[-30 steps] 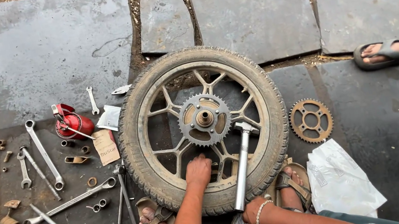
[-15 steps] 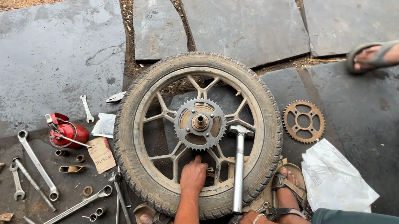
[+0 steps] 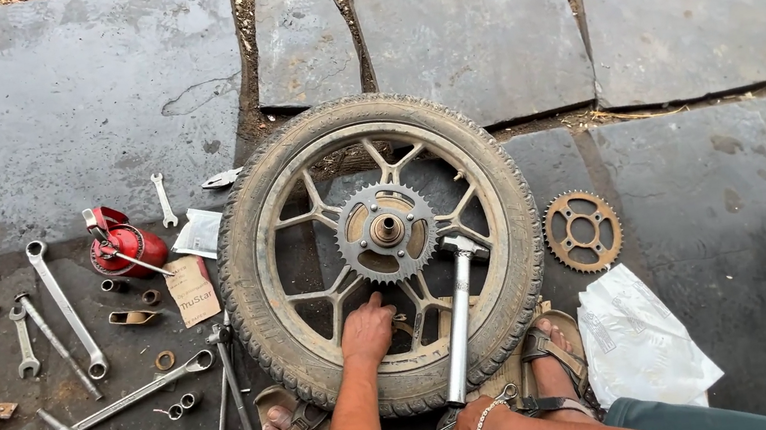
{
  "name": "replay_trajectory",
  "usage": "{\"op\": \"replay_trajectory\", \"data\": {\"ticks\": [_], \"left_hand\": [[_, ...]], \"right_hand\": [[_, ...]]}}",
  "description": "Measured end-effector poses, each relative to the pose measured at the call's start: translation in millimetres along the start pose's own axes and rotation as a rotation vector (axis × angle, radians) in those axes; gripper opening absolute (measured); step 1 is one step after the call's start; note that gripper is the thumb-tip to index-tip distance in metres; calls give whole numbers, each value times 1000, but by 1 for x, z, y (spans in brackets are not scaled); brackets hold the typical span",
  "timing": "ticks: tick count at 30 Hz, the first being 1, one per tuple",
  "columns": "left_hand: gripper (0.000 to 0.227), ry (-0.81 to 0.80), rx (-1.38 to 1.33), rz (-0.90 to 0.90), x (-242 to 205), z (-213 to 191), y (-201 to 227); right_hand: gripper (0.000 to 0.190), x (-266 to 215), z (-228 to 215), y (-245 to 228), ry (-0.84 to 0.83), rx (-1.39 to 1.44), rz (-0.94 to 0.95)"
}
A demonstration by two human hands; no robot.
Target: The person fits a sprocket onto the hub of a motorcycle wheel lying on stone pavement, aligning it by hand and tapping it with a hammer, then works on the hub nut with a wrench while handling nuts, washers and a chain among scattered tools.
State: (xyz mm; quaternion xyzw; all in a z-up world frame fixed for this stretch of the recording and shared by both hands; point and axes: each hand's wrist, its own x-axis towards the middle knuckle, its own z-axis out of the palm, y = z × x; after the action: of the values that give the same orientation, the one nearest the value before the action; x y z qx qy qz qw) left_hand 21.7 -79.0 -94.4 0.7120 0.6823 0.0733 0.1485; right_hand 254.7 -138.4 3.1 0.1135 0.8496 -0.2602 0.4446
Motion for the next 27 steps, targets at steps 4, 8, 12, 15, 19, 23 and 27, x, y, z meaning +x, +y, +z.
{"op": "replay_trajectory", "data": {"ticks": [4,8,12,15,19,23,27], "left_hand": [[36,-51,-110,-68,6,-2,2],[43,-317,-296,-311,4,-83,18],[40,-282,-189,-288,1,-106,2],[31,-381,-182,-278,1,-144,-12],[43,-439,-421,-305,-12,-239,15],[44,-118,-467,-105,-12,-264,25],[45,110,-463,-210,-22,-310,55]], "right_hand": [[29,-6,-13,0,10,40,27],[37,-2,-37,8,-42,78,27],[42,1,-87,25,-70,82,93],[35,-27,-154,38,78,235,228],[32,-44,-188,77,620,415,294],[36,-52,-210,87,878,636,91],[28,-82,-234,86,838,821,83]]}}
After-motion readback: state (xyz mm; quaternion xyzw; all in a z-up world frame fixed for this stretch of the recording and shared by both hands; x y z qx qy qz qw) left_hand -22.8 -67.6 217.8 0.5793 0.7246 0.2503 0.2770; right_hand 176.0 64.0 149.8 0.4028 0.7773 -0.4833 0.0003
